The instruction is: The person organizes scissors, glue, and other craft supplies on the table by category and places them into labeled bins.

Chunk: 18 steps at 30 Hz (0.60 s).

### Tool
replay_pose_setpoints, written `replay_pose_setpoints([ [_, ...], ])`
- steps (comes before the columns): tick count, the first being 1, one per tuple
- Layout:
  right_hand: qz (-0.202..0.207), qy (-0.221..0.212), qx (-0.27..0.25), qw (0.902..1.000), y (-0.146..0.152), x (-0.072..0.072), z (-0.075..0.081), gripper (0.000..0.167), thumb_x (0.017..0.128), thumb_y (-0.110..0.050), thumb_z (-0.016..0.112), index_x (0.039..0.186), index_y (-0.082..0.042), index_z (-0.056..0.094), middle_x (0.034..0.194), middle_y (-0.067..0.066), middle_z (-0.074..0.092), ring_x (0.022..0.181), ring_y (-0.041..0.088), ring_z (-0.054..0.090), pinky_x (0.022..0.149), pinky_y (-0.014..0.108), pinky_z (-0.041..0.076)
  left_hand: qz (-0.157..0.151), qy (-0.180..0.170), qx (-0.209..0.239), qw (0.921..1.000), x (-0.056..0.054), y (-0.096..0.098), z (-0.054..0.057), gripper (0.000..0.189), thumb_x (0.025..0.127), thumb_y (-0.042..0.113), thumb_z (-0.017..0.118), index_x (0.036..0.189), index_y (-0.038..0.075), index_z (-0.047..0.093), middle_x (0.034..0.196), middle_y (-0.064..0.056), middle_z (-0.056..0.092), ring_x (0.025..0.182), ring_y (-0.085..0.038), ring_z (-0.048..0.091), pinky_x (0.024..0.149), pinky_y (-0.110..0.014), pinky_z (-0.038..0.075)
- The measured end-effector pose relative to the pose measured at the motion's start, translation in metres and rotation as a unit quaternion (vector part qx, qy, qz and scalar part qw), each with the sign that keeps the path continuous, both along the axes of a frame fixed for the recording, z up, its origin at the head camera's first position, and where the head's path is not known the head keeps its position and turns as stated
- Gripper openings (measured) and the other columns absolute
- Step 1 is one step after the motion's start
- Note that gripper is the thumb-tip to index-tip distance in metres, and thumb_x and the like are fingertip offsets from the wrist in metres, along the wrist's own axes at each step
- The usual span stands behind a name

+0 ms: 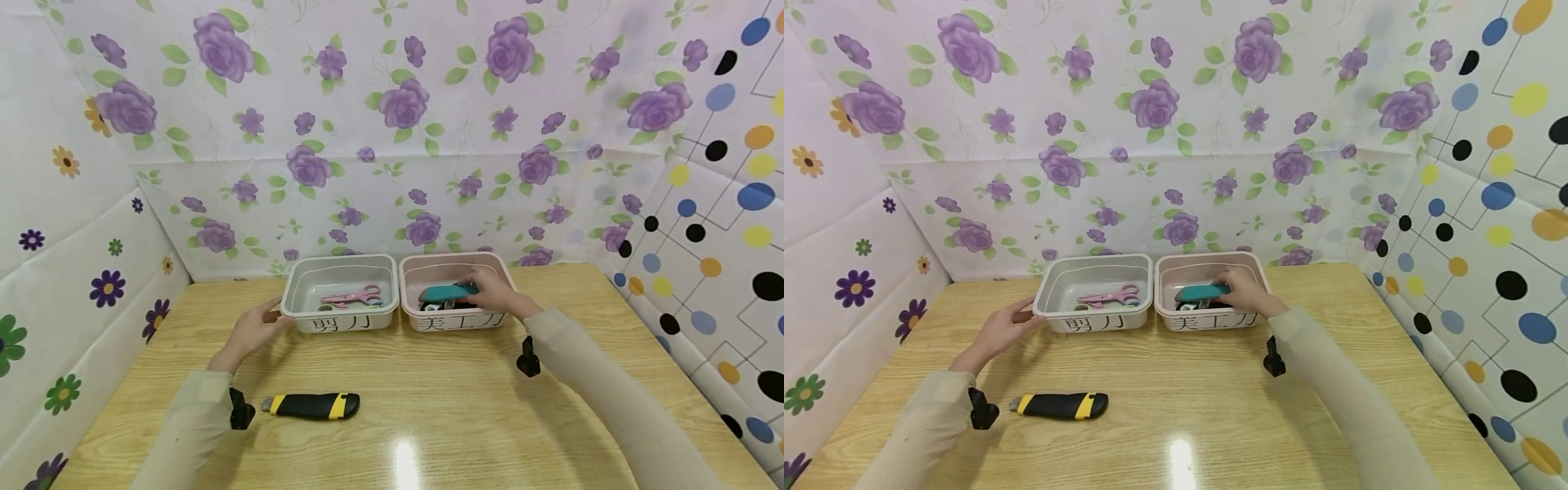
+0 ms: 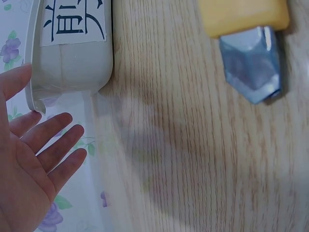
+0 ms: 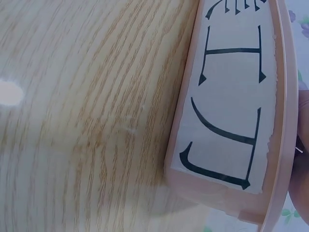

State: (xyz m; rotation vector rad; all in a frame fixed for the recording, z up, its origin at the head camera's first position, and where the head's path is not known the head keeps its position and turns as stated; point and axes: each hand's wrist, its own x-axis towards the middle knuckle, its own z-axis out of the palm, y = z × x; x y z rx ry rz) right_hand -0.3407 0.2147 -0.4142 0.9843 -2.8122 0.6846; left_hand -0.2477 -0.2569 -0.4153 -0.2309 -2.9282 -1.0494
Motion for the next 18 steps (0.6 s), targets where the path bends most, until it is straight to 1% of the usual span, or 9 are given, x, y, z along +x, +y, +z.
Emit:
replay_pose_setpoints([
  [3,0.000,0.003,-0.002,1.0000,0.001,0.002,0.002,0.029,0.077,0.001,0.064,0.106,0.006,0.064,0.099,0.017,0.061,0.085,0.024,0.052,0.064,0.032,0.040,0.000,0.002,-0.001,1.0000,0.001,0.000,0.000,0.073,0.088,0.047,0.054,0.142,0.004,0.030,0.121,-0.024,0.054,0.107,-0.040,0.055,0.083,-0.054,0.045],
  [5,0.004,0.013,-0.005,0.9999,0.002,0.003,0.003,0.028,0.078,0.002,0.064,0.105,0.007,0.064,0.100,0.018,0.061,0.090,0.028,0.054,0.070,0.037,0.045,0.001,0.000,-0.002,1.0000,0.001,0.000,0.000,0.072,0.088,0.046,0.054,0.142,0.004,0.030,0.121,-0.024,0.054,0.107,-0.040,0.054,0.083,-0.054,0.045],
  [8,0.007,0.043,-0.017,0.9989,0.003,0.004,0.006,0.028,0.078,0.001,0.065,0.105,0.006,0.064,0.100,0.020,0.060,0.093,0.032,0.053,0.078,0.044,0.046,0.003,-0.004,-0.004,1.0000,0.001,0.000,0.000,0.072,0.088,0.046,0.053,0.142,0.005,0.030,0.122,-0.024,0.053,0.108,-0.040,0.054,0.084,-0.053,0.045],
  [11,0.004,0.063,-0.032,0.9975,0.004,0.006,0.010,0.029,0.078,0.000,0.066,0.106,0.005,0.063,0.101,0.020,0.059,0.095,0.033,0.053,0.081,0.047,0.044,0.003,-0.005,-0.005,1.0000,0.002,0.001,0.001,0.072,0.088,0.047,0.053,0.142,0.005,0.029,0.123,-0.025,0.053,0.108,-0.040,0.054,0.084,-0.053,0.045],
  [14,0.002,0.055,-0.042,0.9976,0.003,0.010,0.013,0.032,0.078,-0.003,0.067,0.109,0.005,0.062,0.103,0.020,0.058,0.096,0.032,0.053,0.081,0.046,0.045,0.006,-0.008,-0.007,0.9999,0.002,0.001,0.001,0.073,0.088,0.048,0.053,0.142,0.006,0.029,0.123,-0.025,0.052,0.109,-0.040,0.053,0.084,-0.054,0.045],
  [18,0.012,0.042,-0.054,0.9976,-0.003,0.018,0.020,0.035,0.077,-0.003,0.068,0.111,0.006,0.061,0.104,0.021,0.058,0.095,0.034,0.054,0.079,0.047,0.046,0.007,-0.007,-0.007,0.9999,0.001,0.002,0.002,0.073,0.087,0.049,0.053,0.142,0.006,0.030,0.123,-0.026,0.052,0.109,-0.040,0.053,0.084,-0.054,0.045],
])
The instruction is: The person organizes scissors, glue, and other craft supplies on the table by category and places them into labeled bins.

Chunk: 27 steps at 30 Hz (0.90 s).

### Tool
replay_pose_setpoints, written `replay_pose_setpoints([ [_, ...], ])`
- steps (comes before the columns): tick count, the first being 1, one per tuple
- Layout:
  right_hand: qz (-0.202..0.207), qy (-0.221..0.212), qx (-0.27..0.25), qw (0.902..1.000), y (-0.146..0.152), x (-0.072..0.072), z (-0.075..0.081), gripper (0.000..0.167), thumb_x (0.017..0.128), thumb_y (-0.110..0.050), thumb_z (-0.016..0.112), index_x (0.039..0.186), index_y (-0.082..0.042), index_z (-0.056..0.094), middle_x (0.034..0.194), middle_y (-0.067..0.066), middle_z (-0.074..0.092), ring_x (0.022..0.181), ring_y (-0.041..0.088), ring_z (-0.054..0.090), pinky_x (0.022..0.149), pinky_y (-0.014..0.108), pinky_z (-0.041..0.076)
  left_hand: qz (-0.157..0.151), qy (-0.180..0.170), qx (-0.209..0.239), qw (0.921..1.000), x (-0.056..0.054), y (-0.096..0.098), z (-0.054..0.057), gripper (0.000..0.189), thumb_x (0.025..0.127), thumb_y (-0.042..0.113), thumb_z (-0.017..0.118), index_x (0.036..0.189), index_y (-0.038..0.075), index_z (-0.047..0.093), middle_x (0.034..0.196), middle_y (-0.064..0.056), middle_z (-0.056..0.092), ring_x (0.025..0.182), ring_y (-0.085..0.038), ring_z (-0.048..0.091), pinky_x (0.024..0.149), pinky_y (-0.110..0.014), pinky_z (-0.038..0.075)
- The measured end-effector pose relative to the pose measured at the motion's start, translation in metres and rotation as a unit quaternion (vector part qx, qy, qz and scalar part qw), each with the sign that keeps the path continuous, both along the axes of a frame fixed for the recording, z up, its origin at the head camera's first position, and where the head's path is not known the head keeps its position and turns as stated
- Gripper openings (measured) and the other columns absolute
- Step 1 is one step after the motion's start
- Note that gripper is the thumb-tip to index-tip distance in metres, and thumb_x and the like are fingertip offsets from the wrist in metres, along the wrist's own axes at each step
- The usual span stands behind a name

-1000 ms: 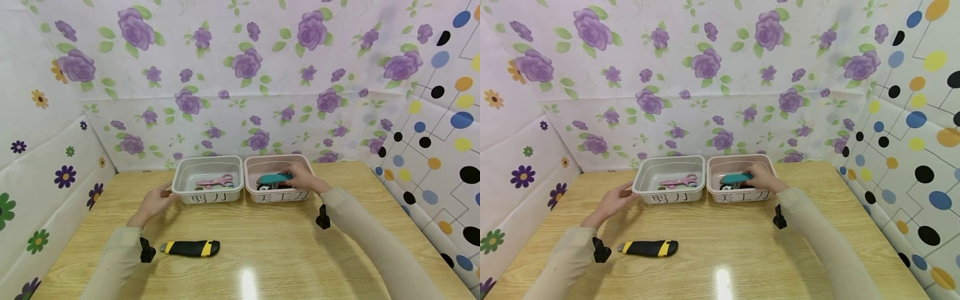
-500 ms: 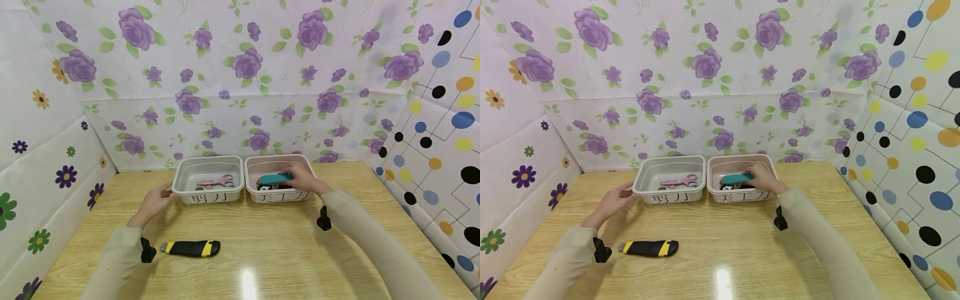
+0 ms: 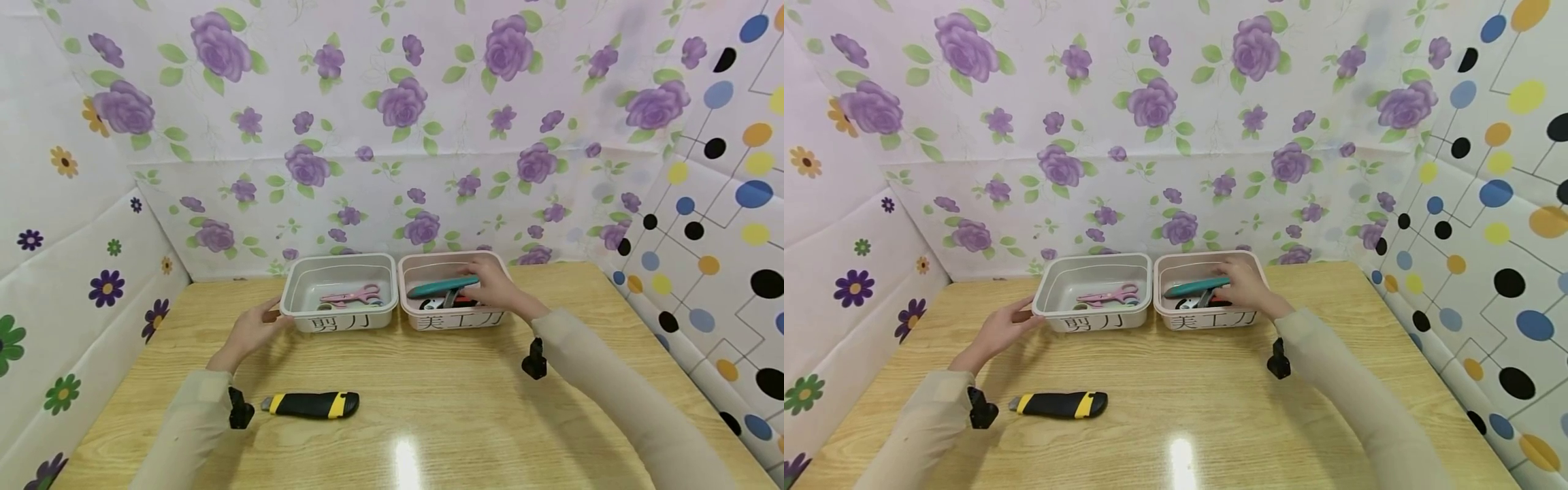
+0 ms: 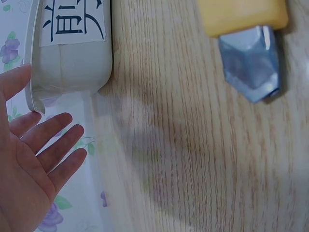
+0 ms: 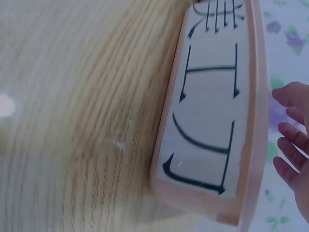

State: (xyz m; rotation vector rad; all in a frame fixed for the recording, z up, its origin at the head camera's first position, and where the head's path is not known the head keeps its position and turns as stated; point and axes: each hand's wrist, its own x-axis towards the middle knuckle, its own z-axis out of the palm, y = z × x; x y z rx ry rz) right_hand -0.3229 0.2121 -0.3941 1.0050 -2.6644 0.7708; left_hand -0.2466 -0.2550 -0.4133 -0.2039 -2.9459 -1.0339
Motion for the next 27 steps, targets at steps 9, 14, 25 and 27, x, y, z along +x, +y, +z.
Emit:
replay_pose_setpoints([
  [9,0.026,0.014,0.012,0.9995,-0.019,0.028,0.019,0.040,0.077,-0.013,0.072,0.112,0.002,0.061,0.105,0.016,0.060,0.093,0.028,0.056,0.076,0.042,0.047,0.002,0.002,0.003,1.0000,0.000,0.001,0.002,0.073,0.088,0.047,0.054,0.142,0.004,0.030,0.123,-0.029,0.050,0.109,-0.041,0.053,0.084,-0.055,0.045],
  [14,0.051,-0.010,0.021,0.9984,-0.027,0.043,0.024,0.043,0.079,-0.020,0.071,0.114,0.000,0.059,0.109,0.014,0.058,0.100,0.027,0.054,0.083,0.042,0.046,0.001,0.002,0.003,1.0000,0.000,0.001,0.002,0.073,0.088,0.047,0.054,0.142,0.004,0.030,0.123,-0.029,0.050,0.109,-0.041,0.053,0.084,-0.055,0.045],
  [25,0.085,-0.096,0.009,0.9917,-0.043,0.065,0.022,0.048,0.081,-0.023,0.069,0.123,-0.005,0.054,0.116,0.011,0.055,0.107,0.024,0.053,0.086,0.042,0.046,-0.001,0.001,0.002,1.0000,-0.001,0.000,0.000,0.073,0.088,0.047,0.053,0.142,0.004,0.029,0.124,-0.027,0.050,0.110,-0.041,0.052,0.085,-0.055,0.044],
  [27,0.089,-0.102,0.016,0.9907,-0.050,0.071,0.021,0.049,0.081,-0.023,0.069,0.124,-0.005,0.053,0.117,0.010,0.055,0.107,0.023,0.052,0.086,0.040,0.046,-0.001,-0.001,0.001,1.0000,-0.001,0.000,0.000,0.073,0.088,0.047,0.053,0.142,0.004,0.029,0.125,-0.027,0.050,0.110,-0.041,0.052,0.085,-0.055,0.044],
])
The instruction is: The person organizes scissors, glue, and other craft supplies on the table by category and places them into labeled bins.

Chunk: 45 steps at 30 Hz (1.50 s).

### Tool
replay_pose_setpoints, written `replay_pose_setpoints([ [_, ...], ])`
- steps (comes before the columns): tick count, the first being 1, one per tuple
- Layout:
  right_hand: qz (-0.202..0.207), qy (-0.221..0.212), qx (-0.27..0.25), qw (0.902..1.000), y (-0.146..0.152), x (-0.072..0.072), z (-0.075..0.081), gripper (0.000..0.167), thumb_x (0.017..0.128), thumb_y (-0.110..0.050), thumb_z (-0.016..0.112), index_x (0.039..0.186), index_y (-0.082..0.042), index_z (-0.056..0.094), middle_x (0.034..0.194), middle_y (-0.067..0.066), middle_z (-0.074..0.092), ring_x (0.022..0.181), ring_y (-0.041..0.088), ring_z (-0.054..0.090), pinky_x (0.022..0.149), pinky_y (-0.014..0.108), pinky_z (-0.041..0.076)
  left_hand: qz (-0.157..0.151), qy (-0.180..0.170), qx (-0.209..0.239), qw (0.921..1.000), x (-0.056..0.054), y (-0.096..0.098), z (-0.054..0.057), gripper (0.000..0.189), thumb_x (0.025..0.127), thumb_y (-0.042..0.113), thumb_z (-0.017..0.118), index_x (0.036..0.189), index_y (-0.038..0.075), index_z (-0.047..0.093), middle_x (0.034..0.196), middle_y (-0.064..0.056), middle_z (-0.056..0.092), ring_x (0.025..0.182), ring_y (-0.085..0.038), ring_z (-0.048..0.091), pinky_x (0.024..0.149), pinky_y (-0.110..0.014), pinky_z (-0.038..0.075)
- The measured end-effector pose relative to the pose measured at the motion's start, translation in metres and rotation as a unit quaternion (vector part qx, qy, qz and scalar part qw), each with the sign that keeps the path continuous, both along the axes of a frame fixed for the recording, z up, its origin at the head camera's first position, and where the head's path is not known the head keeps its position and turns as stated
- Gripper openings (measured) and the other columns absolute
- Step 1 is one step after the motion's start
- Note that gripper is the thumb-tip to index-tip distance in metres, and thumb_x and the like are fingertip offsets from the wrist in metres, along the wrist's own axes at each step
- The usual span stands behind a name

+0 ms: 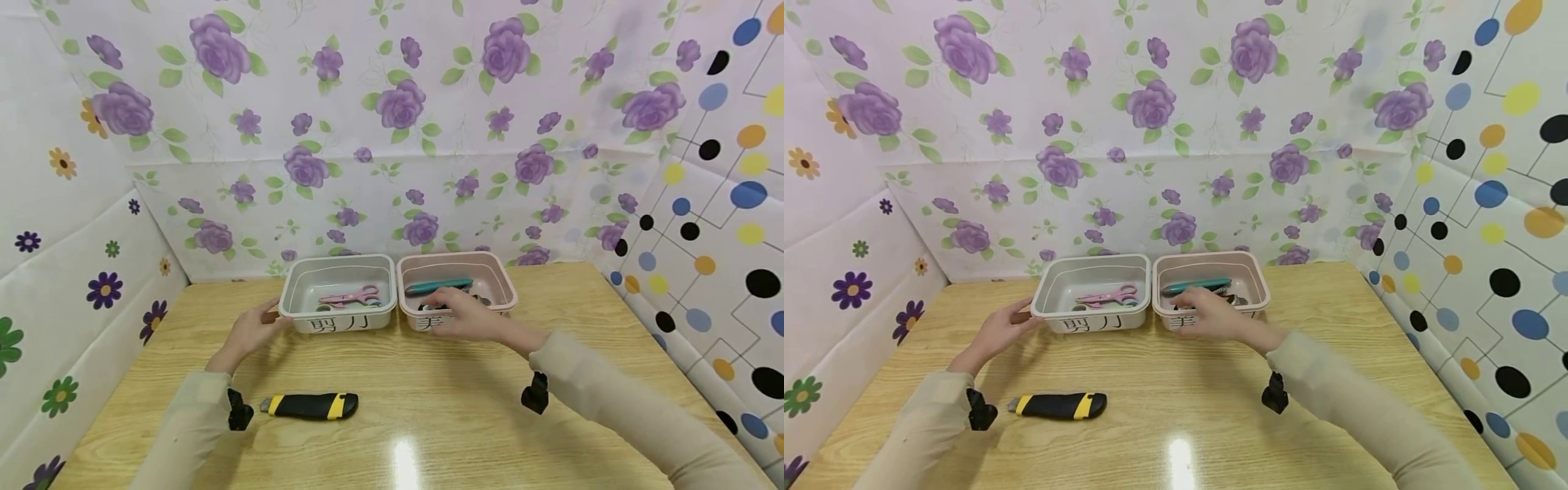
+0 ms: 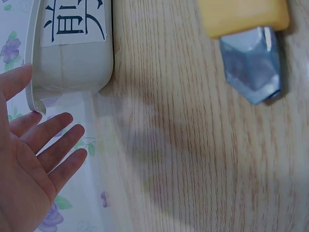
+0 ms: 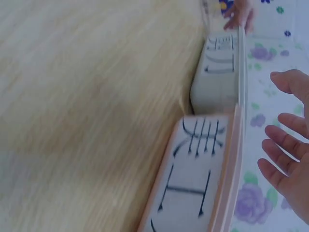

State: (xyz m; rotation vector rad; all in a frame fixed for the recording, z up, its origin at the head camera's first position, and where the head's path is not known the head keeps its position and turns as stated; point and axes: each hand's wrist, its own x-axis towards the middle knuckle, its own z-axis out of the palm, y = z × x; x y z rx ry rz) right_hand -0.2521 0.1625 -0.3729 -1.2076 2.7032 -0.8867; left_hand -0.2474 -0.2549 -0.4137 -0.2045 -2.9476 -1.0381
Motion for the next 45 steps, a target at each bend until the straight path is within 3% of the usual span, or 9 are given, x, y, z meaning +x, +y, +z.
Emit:
replay_pose_setpoints([
  [10,0.039,0.014,0.013,0.9990,-0.036,0.018,-0.017,0.050,0.078,-0.029,0.071,0.118,-0.003,0.056,0.111,0.008,0.059,0.102,0.022,0.056,0.087,0.036,0.046,-0.001,0.000,0.008,1.0000,0.001,0.001,-0.002,0.074,0.088,0.048,0.053,0.142,0.004,0.028,0.124,-0.026,0.051,0.110,-0.040,0.052,0.085,-0.055,0.044],
  [17,0.058,-0.026,0.005,0.9980,-0.064,0.033,-0.040,0.057,0.076,-0.032,0.071,0.121,-0.001,0.054,0.112,0.011,0.059,0.102,0.021,0.054,0.089,0.031,0.044,0.000,0.004,0.004,1.0000,0.003,0.000,-0.002,0.073,0.088,0.047,0.053,0.142,0.003,0.029,0.123,-0.025,0.052,0.109,-0.041,0.053,0.084,-0.055,0.044],
  [22,0.063,-0.031,0.003,0.9975,-0.079,0.042,-0.052,0.056,0.076,-0.033,0.071,0.121,-0.003,0.056,0.110,0.009,0.060,0.101,0.018,0.054,0.088,0.028,0.044,-0.001,0.000,0.004,1.0000,0.003,-0.001,-0.002,0.074,0.088,0.048,0.053,0.142,0.003,0.030,0.124,-0.027,0.051,0.109,-0.041,0.053,0.084,-0.055,0.044],
  [29,0.065,-0.012,0.005,0.9978,-0.102,0.046,-0.061,0.057,0.075,-0.036,0.071,0.120,-0.003,0.056,0.109,0.007,0.061,0.099,0.015,0.055,0.086,0.022,0.044,-0.003,0.006,-0.004,1.0000,0.003,-0.002,-0.002,0.073,0.089,0.047,0.052,0.142,0.003,0.030,0.122,-0.025,0.053,0.108,-0.041,0.053,0.084,-0.056,0.044],
  [39,0.063,-0.047,0.004,0.9969,-0.127,0.054,-0.071,0.061,0.075,-0.037,0.072,0.122,-0.003,0.055,0.110,0.006,0.058,0.100,0.014,0.055,0.085,0.020,0.044,0.000,0.003,-0.004,1.0000,0.002,-0.001,-0.003,0.072,0.089,0.047,0.052,0.141,0.003,0.030,0.122,-0.026,0.053,0.108,-0.039,0.054,0.086,-0.056,0.043],
  [45,0.066,-0.026,0.012,0.9974,-0.136,0.054,-0.080,0.061,0.074,-0.038,0.073,0.121,-0.004,0.056,0.107,0.004,0.058,0.097,0.009,0.053,0.083,0.015,0.042,-0.006,0.010,0.000,0.9999,0.000,0.000,-0.002,0.070,0.089,0.046,0.052,0.141,0.003,0.031,0.122,-0.026,0.052,0.107,-0.040,0.054,0.085,-0.056,0.044],
])
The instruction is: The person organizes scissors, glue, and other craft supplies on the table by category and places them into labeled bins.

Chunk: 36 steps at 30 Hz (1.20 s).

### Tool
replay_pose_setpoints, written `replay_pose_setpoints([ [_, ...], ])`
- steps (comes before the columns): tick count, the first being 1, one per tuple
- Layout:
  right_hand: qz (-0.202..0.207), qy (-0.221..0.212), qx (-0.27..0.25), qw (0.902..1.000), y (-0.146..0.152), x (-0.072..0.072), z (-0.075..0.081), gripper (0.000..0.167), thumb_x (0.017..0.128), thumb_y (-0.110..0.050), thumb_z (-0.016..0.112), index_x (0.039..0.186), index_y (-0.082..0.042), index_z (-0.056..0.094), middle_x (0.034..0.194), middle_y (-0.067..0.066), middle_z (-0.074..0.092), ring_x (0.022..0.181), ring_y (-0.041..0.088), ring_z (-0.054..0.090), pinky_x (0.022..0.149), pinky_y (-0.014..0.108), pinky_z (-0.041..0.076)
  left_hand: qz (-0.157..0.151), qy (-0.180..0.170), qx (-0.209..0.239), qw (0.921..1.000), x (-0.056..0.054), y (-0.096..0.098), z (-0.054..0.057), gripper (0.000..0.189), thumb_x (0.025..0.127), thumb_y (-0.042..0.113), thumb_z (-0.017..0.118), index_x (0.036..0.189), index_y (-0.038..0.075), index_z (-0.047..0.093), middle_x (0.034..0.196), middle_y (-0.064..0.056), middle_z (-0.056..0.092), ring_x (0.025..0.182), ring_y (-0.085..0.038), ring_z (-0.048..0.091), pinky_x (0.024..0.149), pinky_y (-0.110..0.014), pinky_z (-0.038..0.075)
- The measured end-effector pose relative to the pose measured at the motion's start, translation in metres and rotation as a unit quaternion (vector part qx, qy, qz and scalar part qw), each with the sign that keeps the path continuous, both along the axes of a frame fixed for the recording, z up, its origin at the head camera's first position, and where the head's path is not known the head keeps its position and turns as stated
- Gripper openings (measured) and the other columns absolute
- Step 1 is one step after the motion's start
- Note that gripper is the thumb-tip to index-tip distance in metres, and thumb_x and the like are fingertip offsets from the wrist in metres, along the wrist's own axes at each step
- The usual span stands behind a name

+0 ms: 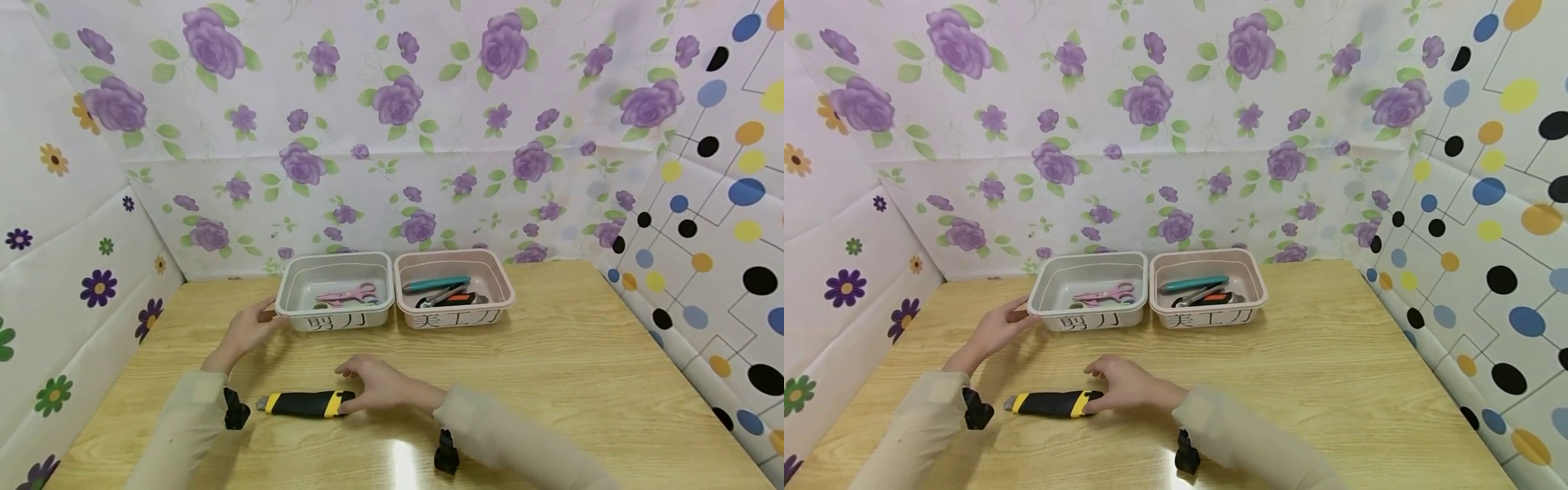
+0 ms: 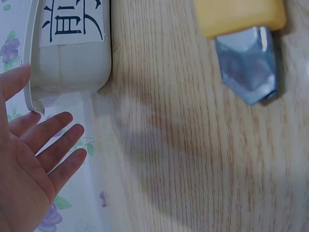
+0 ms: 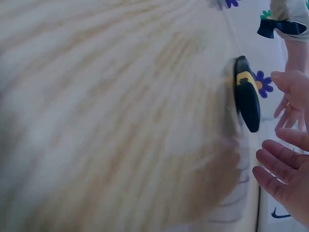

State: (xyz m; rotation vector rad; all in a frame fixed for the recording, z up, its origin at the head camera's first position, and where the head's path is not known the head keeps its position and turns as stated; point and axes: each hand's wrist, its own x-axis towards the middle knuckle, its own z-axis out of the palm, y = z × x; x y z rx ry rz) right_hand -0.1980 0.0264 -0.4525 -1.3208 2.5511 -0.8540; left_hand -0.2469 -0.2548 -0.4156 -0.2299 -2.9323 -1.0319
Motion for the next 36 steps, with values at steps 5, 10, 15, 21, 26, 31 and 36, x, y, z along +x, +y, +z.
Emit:
replay_pose_setpoints([
  [5,0.024,0.009,0.006,0.9997,-0.009,0.000,-0.004,0.059,0.075,-0.034,0.073,0.122,-0.003,0.055,0.107,0.004,0.058,0.098,0.010,0.053,0.084,0.015,0.042,-0.003,0.007,0.000,1.0000,-0.001,-0.001,0.002,0.071,0.089,0.045,0.052,0.141,0.002,0.030,0.121,-0.027,0.053,0.106,-0.040,0.055,0.084,-0.056,0.044],
  [10,0.041,0.009,0.010,0.9991,-0.017,0.002,-0.008,0.058,0.076,-0.031,0.073,0.124,-0.005,0.053,0.104,0.002,0.056,0.096,0.007,0.052,0.082,0.012,0.041,-0.001,0.006,-0.001,1.0000,0.000,-0.002,0.002,0.071,0.089,0.045,0.052,0.141,0.002,0.031,0.121,-0.028,0.052,0.106,-0.040,0.055,0.084,-0.056,0.044],
  [15,0.046,0.018,0.018,0.9986,-0.021,0.003,-0.009,0.058,0.076,-0.035,0.073,0.124,-0.007,0.054,0.100,-0.002,0.054,0.091,0.004,0.050,0.078,0.011,0.041,-0.001,0.007,-0.005,1.0000,-0.001,-0.002,0.001,0.071,0.089,0.046,0.052,0.141,0.001,0.031,0.121,-0.027,0.053,0.106,-0.041,0.055,0.085,-0.057,0.043],
  [21,0.050,0.033,0.020,0.9980,-0.023,0.003,-0.012,0.054,0.075,-0.033,0.074,0.120,-0.008,0.057,0.095,-0.004,0.052,0.084,0.002,0.046,0.072,0.009,0.038,0.001,0.005,-0.001,1.0000,0.000,-0.001,0.001,0.071,0.089,0.045,0.052,0.141,0.000,0.030,0.120,-0.027,0.054,0.106,-0.040,0.055,0.086,-0.057,0.042],
  [26,0.051,0.031,0.021,0.9980,-0.022,0.001,-0.015,0.043,0.077,-0.028,0.072,0.115,-0.010,0.061,0.096,-0.005,0.052,0.080,0.000,0.042,0.068,0.008,0.035,-0.001,0.008,0.000,1.0000,0.000,-0.001,0.001,0.071,0.089,0.044,0.053,0.140,0.000,0.031,0.120,-0.026,0.054,0.106,-0.039,0.055,0.086,-0.056,0.043],
  [31,0.046,0.011,0.006,0.9989,-0.021,0.000,-0.014,0.040,0.076,-0.020,0.071,0.113,-0.008,0.061,0.094,-0.005,0.051,0.082,0.002,0.040,0.070,0.009,0.035,-0.001,0.009,0.000,1.0000,0.000,-0.001,0.001,0.070,0.089,0.043,0.053,0.140,0.000,0.031,0.119,-0.026,0.055,0.105,-0.039,0.056,0.086,-0.057,0.042],
  [36,0.030,-0.010,-0.015,0.9994,-0.020,0.001,-0.012,0.039,0.073,-0.016,0.070,0.110,-0.007,0.061,0.092,-0.005,0.050,0.084,0.003,0.042,0.073,0.009,0.036,-0.001,0.008,0.001,1.0000,0.000,-0.001,0.000,0.071,0.089,0.044,0.053,0.140,0.000,0.031,0.118,-0.027,0.054,0.105,-0.039,0.056,0.087,-0.057,0.042],
])
